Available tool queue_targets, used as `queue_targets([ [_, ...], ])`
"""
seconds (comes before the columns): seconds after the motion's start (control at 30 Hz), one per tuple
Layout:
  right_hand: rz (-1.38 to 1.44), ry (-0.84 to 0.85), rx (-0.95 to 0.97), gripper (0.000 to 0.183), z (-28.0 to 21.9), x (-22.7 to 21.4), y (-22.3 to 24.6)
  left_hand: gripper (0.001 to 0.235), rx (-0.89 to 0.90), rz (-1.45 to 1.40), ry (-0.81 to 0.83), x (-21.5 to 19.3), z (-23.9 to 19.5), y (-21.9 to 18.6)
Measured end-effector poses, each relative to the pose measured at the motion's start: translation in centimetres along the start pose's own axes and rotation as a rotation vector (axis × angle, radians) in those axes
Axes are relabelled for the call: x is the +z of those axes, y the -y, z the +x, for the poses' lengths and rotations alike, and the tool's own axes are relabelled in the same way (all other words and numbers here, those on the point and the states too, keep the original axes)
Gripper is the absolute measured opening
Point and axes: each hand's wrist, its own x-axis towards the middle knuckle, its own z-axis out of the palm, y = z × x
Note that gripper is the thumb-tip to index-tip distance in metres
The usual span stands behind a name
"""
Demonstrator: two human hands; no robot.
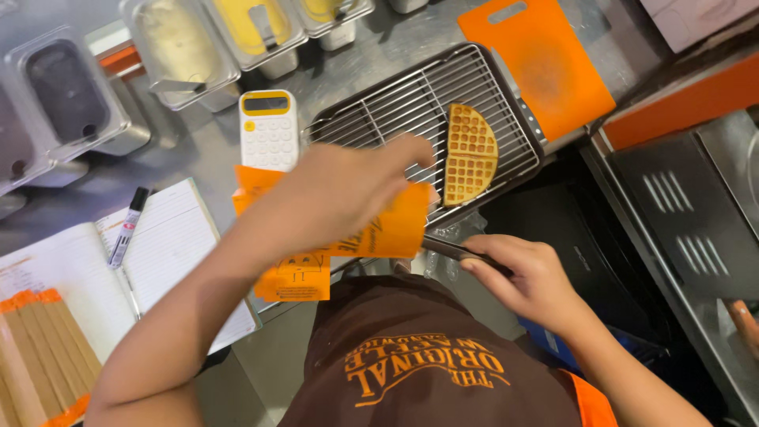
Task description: The person places a cooked waffle on a wire rack, spreads a white creamy topping on one half and a red jam on the other half using a spatula, then folds the waffle and places it into an orange paper wrapper.
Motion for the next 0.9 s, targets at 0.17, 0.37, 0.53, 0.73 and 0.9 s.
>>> queue_targets([
  [0.17, 0.165, 0.138, 0.077, 0.025, -1.2, 1.3, -2.4, 0.047, 0.167, 0.206, 0.152, 5.9, 1.5, -2.3],
  [0.37, 0.925, 0.281, 0.329, 0.027, -4.6, 4.2, -6.1, 0.074, 0.189, 0.199, -0.219, 1.9, -0.5, -5.7],
  [0.53, 1.318, 0.155, 0.387, 0.032, -6.4, 6.9, -7.4, 0.114, -0.069, -1.195, -0.777, 5.9, -1.5, -0.1],
  [0.73, 1.329, 0.244, 0.346, 0.031, -5.1, 7.9, -7.6, 0.125, 0.123, -1.437, -0.606, 13.2, -0.9, 0.6],
  [0.9, 1.366, 0.248, 0.36, 0.033, -5.4, 7.0, -7.2, 0.1, 0.166, -1.591, -0.368, 11.3, 0.8, 0.9],
])
